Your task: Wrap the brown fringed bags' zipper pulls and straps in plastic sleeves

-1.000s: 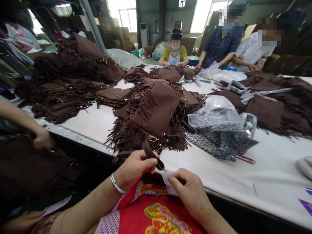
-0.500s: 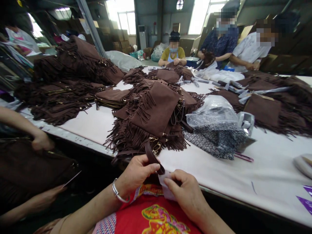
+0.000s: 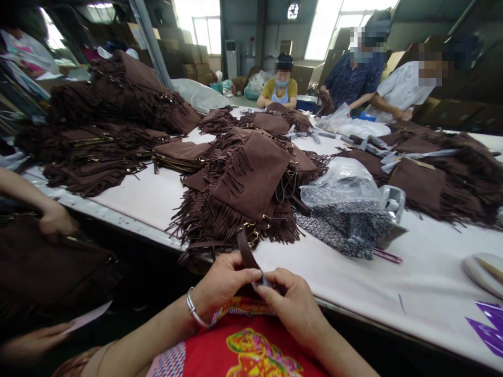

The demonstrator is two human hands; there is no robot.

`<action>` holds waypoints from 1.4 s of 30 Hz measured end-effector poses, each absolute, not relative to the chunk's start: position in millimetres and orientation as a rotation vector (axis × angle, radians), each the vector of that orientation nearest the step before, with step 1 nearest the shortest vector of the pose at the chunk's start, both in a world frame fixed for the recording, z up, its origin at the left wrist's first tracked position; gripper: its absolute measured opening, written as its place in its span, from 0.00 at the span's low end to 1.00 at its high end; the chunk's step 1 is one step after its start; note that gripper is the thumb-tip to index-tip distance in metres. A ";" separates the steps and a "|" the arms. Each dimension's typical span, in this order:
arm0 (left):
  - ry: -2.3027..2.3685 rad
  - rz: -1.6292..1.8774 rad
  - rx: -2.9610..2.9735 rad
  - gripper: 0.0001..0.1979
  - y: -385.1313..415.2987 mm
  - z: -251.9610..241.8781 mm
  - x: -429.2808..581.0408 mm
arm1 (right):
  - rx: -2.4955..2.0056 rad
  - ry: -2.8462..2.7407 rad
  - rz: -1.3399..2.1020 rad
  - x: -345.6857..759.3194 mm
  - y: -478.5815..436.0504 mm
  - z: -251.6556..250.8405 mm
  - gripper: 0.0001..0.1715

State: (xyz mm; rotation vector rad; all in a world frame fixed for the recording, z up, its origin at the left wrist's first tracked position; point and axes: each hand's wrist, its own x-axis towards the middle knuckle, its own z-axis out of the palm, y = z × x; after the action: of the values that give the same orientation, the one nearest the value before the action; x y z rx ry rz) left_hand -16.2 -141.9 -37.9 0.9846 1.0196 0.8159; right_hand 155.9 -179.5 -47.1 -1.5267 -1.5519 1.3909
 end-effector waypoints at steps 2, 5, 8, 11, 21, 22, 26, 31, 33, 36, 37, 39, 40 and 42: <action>1.060 0.831 0.980 0.10 -141.0 -38.8 -16.8 | -1.448 -1.425 1.586 157.9 -181.0 -47.3 0.16; 1.079 0.836 1.001 0.10 -141.1 -40.9 -17.2 | -1.405 -1.322 1.689 160.5 -183.6 -48.3 0.19; 1.063 0.810 1.002 0.09 -143.3 -41.7 -15.9 | -1.426 -1.287 1.618 161.0 -183.9 -49.6 0.18; 1.047 0.780 0.942 0.09 -145.0 -41.4 -15.1 | -1.404 -1.243 1.601 161.0 -183.3 -50.8 0.19; 1.124 0.775 1.026 0.09 -143.8 -47.6 -13.6 | -1.357 -1.292 1.624 160.2 -181.9 -53.3 0.18; 1.127 0.766 1.045 0.09 -143.8 -48.2 -12.5 | -1.383 -1.293 1.606 160.0 -181.2 -55.2 0.17; 1.124 0.757 1.117 0.09 -143.8 -46.9 -10.6 | -1.437 -1.267 1.530 161.7 -179.7 -60.8 0.14; 1.277 0.992 1.505 0.08 -150.4 -45.1 -19.8 | -1.434 -1.267 1.503 163.5 -178.9 -59.2 0.15; 1.363 1.101 1.616 0.09 -155.0 -47.7 -24.8 | -1.431 -1.271 1.526 162.2 -178.3 -59.0 0.15; 1.323 1.151 1.665 0.10 -160.3 -54.5 -29.2 | -1.441 -1.305 1.541 159.7 -176.9 -60.2 0.14; 1.267 1.136 1.687 0.10 -161.1 -56.9 -29.6 | -1.453 -1.321 1.537 159.1 -176.3 -60.8 0.15; 1.142 1.088 1.765 0.11 -160.7 -60.8 -29.2 | -1.478 -1.353 1.519 158.3 -174.7 -62.1 0.15; 1.093 1.061 1.823 0.12 -159.7 -62.0 -28.7 | -1.486 -1.364 1.509 158.2 -173.9 -62.7 0.15; 1.047 1.016 1.946 0.10 -156.4 -62.4 -27.3 | -1.478 -1.370 1.501 158.3 -172.7 -63.4 0.15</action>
State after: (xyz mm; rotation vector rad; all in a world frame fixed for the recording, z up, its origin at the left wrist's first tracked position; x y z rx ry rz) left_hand -27.3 -156.4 -62.4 1.9463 1.0470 1.0163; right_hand 158.3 -172.7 -63.4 -1.4779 -1.3698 1.5011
